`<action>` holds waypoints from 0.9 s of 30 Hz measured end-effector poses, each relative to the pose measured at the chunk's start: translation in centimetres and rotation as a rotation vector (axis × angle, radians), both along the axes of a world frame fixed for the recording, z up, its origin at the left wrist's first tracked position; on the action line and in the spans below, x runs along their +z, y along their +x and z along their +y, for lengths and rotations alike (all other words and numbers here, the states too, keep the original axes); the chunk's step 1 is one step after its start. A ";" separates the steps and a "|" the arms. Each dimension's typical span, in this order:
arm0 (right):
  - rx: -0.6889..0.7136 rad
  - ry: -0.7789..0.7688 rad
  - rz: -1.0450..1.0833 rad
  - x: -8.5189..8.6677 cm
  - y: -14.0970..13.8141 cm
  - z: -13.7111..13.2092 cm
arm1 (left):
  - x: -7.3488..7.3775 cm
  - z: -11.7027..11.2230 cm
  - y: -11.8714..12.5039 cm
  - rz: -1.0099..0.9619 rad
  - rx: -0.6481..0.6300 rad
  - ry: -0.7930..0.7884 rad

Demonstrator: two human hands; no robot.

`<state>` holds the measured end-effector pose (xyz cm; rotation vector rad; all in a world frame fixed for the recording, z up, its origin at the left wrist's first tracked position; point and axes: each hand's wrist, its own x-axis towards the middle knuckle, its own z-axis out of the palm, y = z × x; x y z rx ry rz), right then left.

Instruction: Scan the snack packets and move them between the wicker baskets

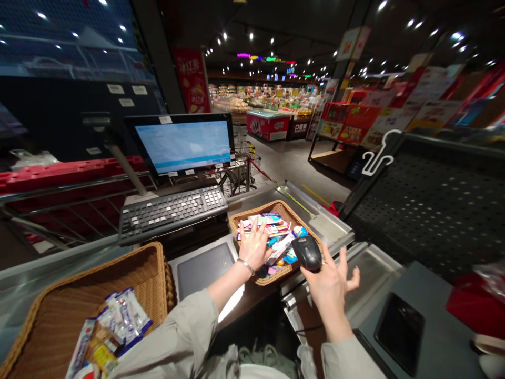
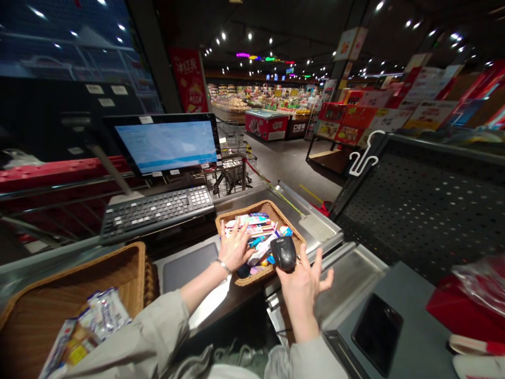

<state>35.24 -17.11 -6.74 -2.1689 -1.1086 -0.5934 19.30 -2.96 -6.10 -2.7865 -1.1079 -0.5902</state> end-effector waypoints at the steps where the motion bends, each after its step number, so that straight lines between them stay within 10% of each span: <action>1: 0.010 -0.005 0.003 0.1 -0.2 0.2 | 0.2 0.1 -0.4 -0.002 0.012 0.002; 27: 0.578 -0.100 -0.027 1.4 -13.5 8.3 | 2.4 -2.2 -19.3 0.043 0.597 0.056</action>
